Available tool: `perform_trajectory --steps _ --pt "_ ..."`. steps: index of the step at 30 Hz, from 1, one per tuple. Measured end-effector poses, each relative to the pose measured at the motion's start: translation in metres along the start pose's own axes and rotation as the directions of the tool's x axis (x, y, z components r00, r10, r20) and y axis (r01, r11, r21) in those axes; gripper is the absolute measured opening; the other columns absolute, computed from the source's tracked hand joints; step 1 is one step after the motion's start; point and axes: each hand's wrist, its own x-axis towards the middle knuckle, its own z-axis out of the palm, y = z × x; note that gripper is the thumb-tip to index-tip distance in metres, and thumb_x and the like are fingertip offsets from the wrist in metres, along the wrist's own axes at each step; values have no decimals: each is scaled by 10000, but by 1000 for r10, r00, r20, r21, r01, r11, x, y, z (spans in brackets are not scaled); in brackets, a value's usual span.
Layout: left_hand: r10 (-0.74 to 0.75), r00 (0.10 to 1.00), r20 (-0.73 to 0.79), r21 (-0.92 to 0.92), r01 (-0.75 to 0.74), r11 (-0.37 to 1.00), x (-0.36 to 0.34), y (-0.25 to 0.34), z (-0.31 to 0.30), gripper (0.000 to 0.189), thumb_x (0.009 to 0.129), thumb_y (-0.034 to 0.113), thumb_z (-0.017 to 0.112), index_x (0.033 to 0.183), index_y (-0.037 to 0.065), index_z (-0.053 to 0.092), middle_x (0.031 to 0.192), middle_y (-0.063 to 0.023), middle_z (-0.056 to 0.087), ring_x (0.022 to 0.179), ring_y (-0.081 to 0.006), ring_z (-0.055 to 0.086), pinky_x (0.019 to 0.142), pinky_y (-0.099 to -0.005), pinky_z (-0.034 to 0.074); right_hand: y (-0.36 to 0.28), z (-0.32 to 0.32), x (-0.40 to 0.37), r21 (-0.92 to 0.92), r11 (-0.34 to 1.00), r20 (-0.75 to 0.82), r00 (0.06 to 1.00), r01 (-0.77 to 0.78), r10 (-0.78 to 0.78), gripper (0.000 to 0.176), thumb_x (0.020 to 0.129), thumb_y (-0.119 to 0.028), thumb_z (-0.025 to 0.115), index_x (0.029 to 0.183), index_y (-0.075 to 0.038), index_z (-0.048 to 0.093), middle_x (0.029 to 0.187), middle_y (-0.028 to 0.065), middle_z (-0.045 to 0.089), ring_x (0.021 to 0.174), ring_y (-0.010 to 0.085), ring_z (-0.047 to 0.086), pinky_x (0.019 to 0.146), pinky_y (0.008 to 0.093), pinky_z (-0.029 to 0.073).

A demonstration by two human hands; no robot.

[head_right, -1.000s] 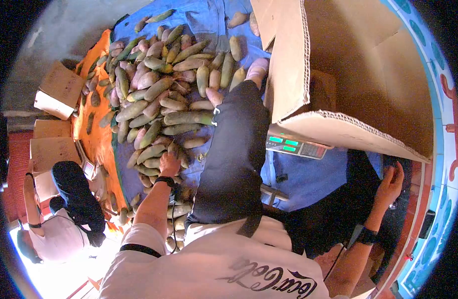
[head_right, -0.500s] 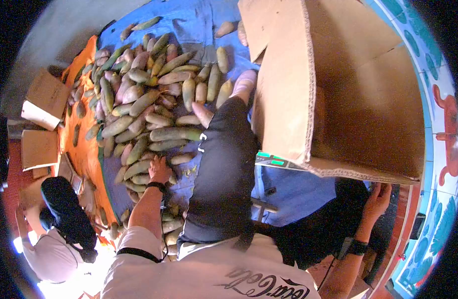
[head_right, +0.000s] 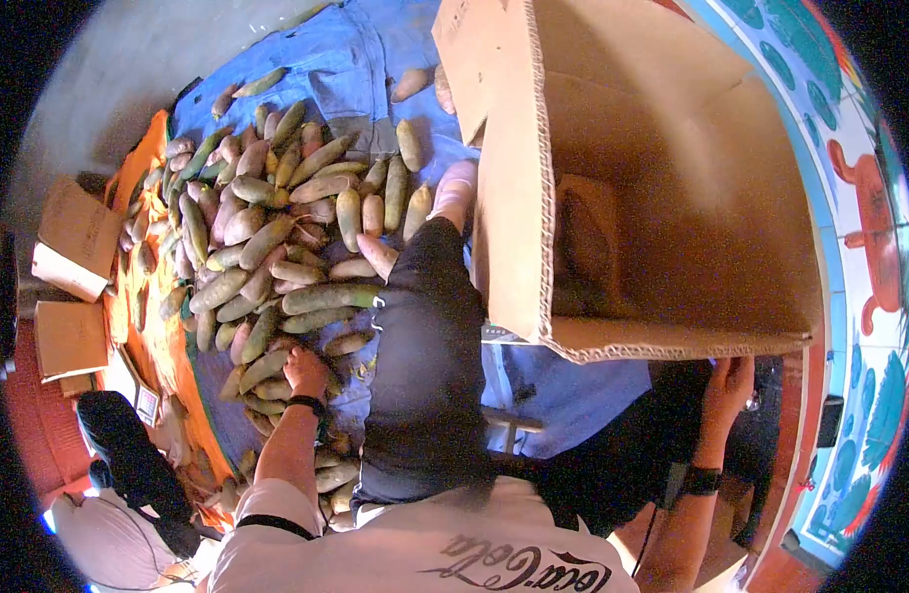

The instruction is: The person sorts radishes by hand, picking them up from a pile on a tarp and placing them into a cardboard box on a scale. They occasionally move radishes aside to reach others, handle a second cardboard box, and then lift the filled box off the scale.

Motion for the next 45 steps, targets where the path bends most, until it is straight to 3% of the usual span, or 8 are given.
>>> perform_trajectory --steps 13,20,23,30,31,32,34,45 --pt "350 899 265 188 -404 895 -25 -76 102 204 835 184 540 927 50 664 1066 -140 615 1042 -260 573 779 -360 508 -26 7 0 -20 999 -122 992 -28 25 256 864 -116 560 1098 -12 564 978 165 623 862 269 618 778 342 483" --pt "296 945 140 -63 -290 955 -35 -79 113 206 772 153 579 941 54 642 962 -168 639 920 -314 617 779 -418 500 -32 6 -1 61 998 -154 988 -3 13 239 857 -103 559 1084 -26 563 903 156 621 782 255 620 711 339 493" --pt "551 815 181 335 -577 744 -14 -85 122 217 744 156 583 922 57 654 936 -161 639 909 -301 621 758 -400 501 -29 8 -3 67 998 -188 982 15 -2 240 852 -106 562 1079 -27 562 944 165 612 803 265 621 722 342 493" --pt "629 777 2 341 -592 730 -30 -73 7 176 717 197 630 827 67 674 780 -128 651 741 -256 645 649 -363 506 -30 6 -7 117 993 -236 972 16 12 217 834 -98 571 1036 -17 574 946 159 611 781 274 626 705 341 495" --pt "442 893 -80 -231 -448 864 -11 -89 0 144 716 175 645 794 54 657 740 -113 641 716 -232 636 624 -350 496 -30 6 -7 115 993 -249 969 33 -4 213 839 -84 571 1042 -18 575 911 148 615 764 244 621 697 324 493" --pt "229 973 -25 -733 -174 658 0 -97 -5 122 715 154 659 760 42 639 701 -98 631 690 -209 626 599 -337 485 -31 6 -7 115 992 -259 966 54 -23 210 844 -71 571 1048 -20 575 876 138 620 747 213 616 689 307 490" --pt "201 966 -163 -843 -242 480 -70 -75 -118 110 726 110 671 733 36 590 681 -37 582 661 -139 556 582 -287 444 -32 7 -6 117 991 -270 962 66 -32 206 841 -68 573 1041 -17 575 868 140 617 748 218 618 687 310 492" --pt "14 511 -859 -509 -852 -125 -202 -9 -392 93 817 32 603 752 47 539 751 6 536 711 -78 477 695 -217 387 -30 8 -5 118 988 -302 951 104 -64 204 830 -99 567 1017 -20 577 916 167 606 784 300 612 703 364 487"
